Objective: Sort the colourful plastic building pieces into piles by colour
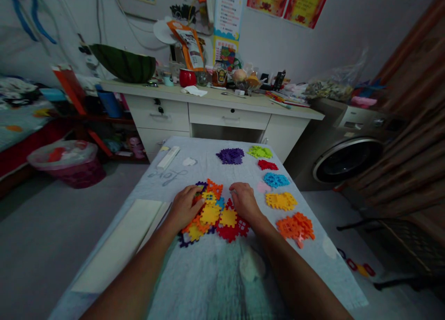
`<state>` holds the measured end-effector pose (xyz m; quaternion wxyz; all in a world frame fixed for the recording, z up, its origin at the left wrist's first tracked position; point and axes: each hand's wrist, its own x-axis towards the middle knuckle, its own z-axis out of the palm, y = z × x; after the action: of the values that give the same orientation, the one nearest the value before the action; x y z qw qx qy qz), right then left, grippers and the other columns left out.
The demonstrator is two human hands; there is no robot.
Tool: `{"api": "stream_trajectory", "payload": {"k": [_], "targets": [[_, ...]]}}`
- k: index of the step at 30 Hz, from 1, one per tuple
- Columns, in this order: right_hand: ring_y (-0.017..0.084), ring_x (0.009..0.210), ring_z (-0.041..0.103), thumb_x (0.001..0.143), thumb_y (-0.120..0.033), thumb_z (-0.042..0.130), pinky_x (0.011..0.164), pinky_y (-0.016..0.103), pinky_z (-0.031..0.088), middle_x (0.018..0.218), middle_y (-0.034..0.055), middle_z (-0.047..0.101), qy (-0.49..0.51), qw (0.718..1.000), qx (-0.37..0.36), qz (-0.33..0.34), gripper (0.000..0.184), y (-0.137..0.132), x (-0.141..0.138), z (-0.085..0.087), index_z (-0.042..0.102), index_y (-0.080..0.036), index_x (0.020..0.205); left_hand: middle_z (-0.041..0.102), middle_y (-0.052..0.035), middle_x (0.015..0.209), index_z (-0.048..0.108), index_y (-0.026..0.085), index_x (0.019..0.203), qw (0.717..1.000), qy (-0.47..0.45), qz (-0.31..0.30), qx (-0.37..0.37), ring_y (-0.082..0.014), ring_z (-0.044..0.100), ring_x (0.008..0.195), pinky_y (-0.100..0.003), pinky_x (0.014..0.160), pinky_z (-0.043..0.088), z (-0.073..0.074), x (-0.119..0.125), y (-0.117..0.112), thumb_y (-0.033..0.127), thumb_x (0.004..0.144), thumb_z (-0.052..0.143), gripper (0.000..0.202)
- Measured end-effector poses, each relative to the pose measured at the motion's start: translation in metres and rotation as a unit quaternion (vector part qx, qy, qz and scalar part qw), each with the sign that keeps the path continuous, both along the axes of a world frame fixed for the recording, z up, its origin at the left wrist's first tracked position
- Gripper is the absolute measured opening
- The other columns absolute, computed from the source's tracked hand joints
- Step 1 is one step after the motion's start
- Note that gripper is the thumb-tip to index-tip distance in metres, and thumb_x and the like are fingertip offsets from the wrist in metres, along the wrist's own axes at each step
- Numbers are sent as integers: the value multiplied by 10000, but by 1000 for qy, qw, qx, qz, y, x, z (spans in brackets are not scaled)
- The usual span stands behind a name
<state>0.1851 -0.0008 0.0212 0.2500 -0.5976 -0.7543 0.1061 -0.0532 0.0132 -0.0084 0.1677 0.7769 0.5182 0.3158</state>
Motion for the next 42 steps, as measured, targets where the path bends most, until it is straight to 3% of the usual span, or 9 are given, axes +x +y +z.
{"api": "stream_trajectory", "payload": {"k": [9, 14, 19, 27, 37, 42], "targets": [[231, 1075, 525, 876, -251, 560, 962, 391, 364, 1152, 90, 642, -6, 997, -35, 74, 317, -6, -2, -6, 612, -184, 1181, 620, -98, 1178, 608, 188, 1130, 1000, 4, 1, 5, -253, 579, 1120, -422, 1009, 444, -1, 0, 0, 392, 853, 501, 361], [252, 1254, 398, 911, -273, 537, 1018, 455, 323, 1406, 92, 466, -28, 992, -22, 118, 399, -6, -7, -5, 547, -273, 1311, 628, -91, 1161, 620, 205, 1113, 1000, -1, 1, 11, -253, 589, 1100, -427, 1000, 452, -1, 1, 1, 388, 843, 513, 343], [257, 1252, 397, 884, -251, 574, 1016, 468, 321, 1360, 94, 490, -26, 991, -14, 134, 312, -5, -8, -5, 612, -263, 1194, 633, -92, 1152, 626, 204, 1101, 1000, -3, 3, 17, -250, 593, 1085, -421, 989, 459, 0, 1, 0, 383, 838, 518, 337], [194, 974, 542, 778, -105, 581, 895, 338, 406, 988, 57, 613, 54, 989, -2, 137, 131, -2, -5, -12, 569, -189, 877, 633, -86, 1150, 621, 206, 1103, 1000, -1, 3, 14, -248, 593, 1091, -409, 988, 456, 2, 2, -1, 384, 843, 514, 333], [170, 852, 592, 770, -75, 481, 791, 280, 451, 900, 47, 647, 115, 992, 24, 51, 200, -3, 2, -11, 603, -186, 884, 624, -99, 1174, 611, 192, 1106, 1000, 2, 4, 7, -256, 592, 1096, -429, 987, 454, 1, 1, 0, 386, 846, 504, 342], [171, 846, 614, 836, -133, 457, 789, 280, 457, 955, 55, 680, 106, 994, 34, -10, 244, -1, 5, -15, 621, -183, 1009, 623, -95, 1182, 609, 196, 1110, 1000, 12, 4, 9, -255, 585, 1117, -422, 996, 452, -2, 1, 1, 404, 850, 513, 347]]}}
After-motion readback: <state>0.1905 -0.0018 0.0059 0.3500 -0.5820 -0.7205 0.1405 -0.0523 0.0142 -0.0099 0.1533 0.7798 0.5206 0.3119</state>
